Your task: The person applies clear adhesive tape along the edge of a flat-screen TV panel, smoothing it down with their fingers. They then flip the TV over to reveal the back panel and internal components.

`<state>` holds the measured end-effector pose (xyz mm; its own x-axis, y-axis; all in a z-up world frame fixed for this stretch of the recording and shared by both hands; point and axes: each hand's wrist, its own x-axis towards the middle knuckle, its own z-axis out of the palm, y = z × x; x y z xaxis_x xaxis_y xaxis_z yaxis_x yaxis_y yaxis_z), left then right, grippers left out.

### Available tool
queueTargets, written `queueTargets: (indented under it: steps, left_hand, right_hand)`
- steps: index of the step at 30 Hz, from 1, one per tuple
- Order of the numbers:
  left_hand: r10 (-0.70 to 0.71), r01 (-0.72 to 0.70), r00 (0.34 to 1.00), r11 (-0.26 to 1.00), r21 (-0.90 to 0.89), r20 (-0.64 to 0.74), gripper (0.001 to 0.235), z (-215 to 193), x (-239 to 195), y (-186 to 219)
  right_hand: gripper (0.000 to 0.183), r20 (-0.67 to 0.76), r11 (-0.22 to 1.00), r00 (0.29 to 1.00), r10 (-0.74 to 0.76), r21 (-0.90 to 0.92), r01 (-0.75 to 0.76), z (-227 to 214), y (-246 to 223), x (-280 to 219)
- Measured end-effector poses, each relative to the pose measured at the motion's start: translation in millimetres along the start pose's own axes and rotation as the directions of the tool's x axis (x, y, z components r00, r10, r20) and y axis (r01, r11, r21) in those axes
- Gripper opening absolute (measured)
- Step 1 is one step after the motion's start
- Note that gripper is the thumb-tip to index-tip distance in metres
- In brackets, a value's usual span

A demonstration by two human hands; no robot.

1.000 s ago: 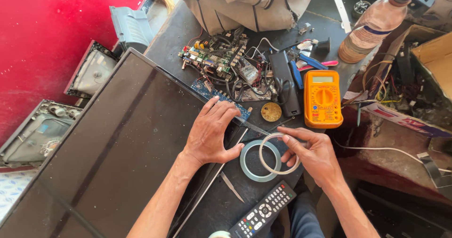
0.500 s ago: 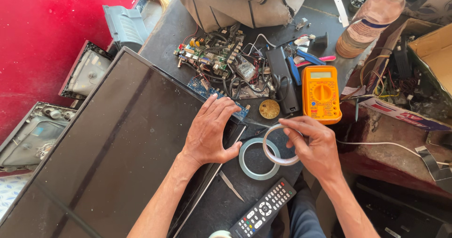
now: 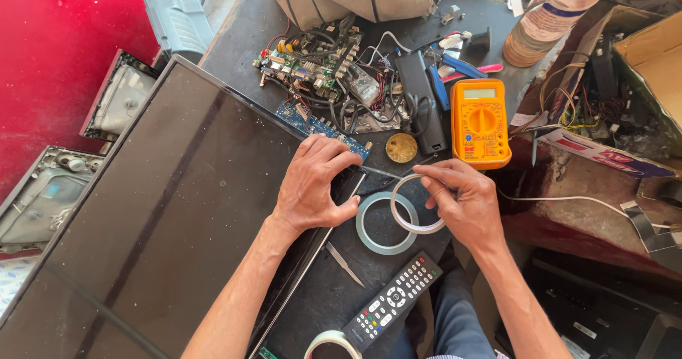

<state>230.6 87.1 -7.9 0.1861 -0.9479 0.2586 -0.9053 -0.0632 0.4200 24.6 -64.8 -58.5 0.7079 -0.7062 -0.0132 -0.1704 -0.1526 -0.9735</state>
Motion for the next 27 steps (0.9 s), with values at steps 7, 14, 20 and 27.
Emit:
queueTargets:
  steps: [7, 14, 20, 27]
  left_hand:
    - [0.011, -0.011, 1.0, 1.0, 0.005, 0.007, 0.05, 2, 1, -2]
    - [-0.007, 0.007, 1.0, 1.0, 0.01, 0.023, 0.05, 0, 2, 2]
    - [0.001, -0.001, 1.0, 1.0, -0.01, -0.02, 0.052, 0, 0, 2]
    - [-0.024, 0.02, 0.996, 0.999, -0.037, -0.09, 0.067, 0, -3, 2]
  right_hand:
    - [0.022, -0.011, 1.0, 1.0, 0.016, 0.0, -0.016, 2, 1, -2]
    - [0.023, -0.044, 0.996, 0.997, -0.069, -0.065, 0.066, 1, -7, 0]
    - [0.023, -0.041, 0.991, 0.995, -0.086, -0.106, 0.081, 2, -14, -11]
    - [0.024, -0.076, 0.994, 0.993, -0.093, -0.064, 0.088, 8, -7, -16]
